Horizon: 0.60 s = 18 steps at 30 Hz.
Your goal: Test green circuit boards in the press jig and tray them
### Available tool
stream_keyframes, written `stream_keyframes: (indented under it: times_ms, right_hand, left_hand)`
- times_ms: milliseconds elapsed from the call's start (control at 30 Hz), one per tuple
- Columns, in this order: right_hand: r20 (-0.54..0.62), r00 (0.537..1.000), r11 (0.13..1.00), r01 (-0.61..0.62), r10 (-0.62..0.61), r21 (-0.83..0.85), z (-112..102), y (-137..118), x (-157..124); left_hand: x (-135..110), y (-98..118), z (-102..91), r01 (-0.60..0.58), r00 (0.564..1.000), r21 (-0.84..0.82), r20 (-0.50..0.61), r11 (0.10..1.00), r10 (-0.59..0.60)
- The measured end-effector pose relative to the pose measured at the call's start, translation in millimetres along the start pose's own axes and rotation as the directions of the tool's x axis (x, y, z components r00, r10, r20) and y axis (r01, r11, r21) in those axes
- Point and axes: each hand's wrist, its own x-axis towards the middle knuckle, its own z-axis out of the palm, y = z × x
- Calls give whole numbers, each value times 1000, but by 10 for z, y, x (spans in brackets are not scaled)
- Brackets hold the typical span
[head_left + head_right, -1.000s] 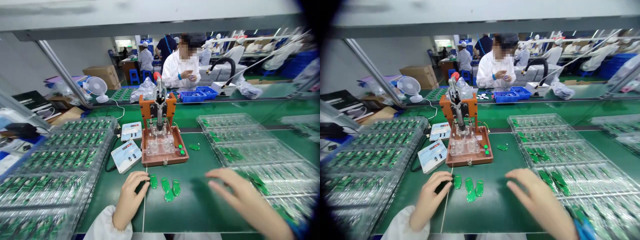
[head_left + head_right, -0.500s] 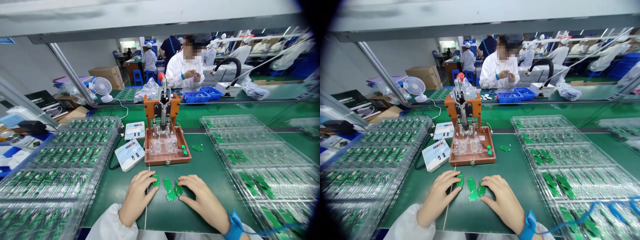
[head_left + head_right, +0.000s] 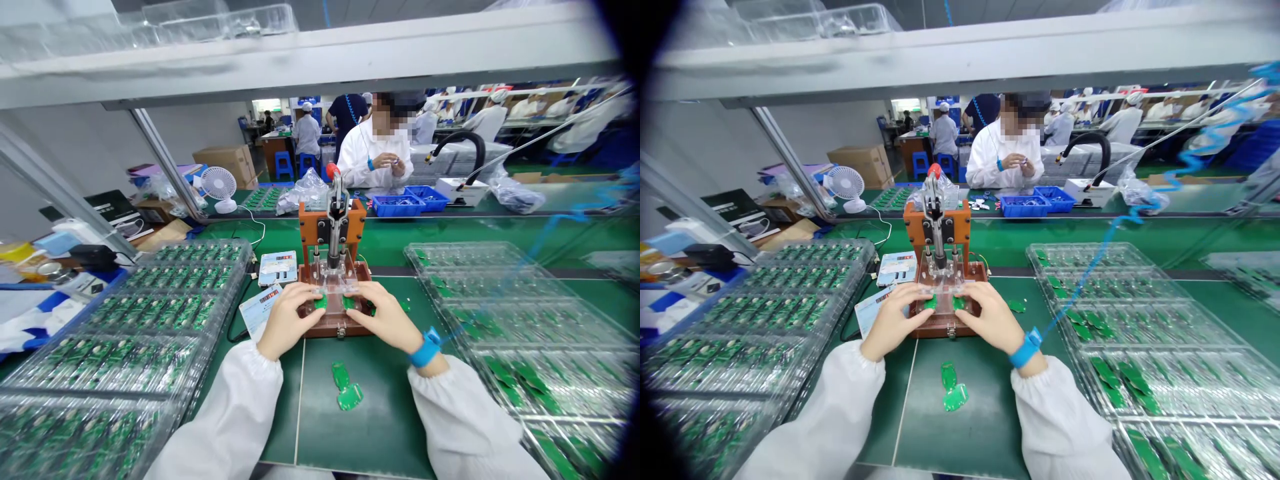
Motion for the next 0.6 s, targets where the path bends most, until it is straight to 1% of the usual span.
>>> stream_keyframes:
  times_ms: [67, 167, 400, 600]
  right_hand:
    - [2, 1000, 1000, 10, -10, -4, 54, 74, 95]
    - [17, 999, 1000, 27, -27, -2, 95, 132, 115]
    - [52, 997, 998, 54, -56, 25, 93, 165, 106]
    - [35, 997, 997, 65, -67, 52, 96, 132, 77]
  left_hand:
    - [44, -38, 61, 0, 1000, 16, 10, 1000, 0]
    - [23, -74, 112, -2, 1000, 26, 9, 1000, 2]
    - [12, -89, 124, -18, 999, 23, 28, 1000, 17]
    - [-26, -67, 140, -20, 999, 45, 33, 999, 19]
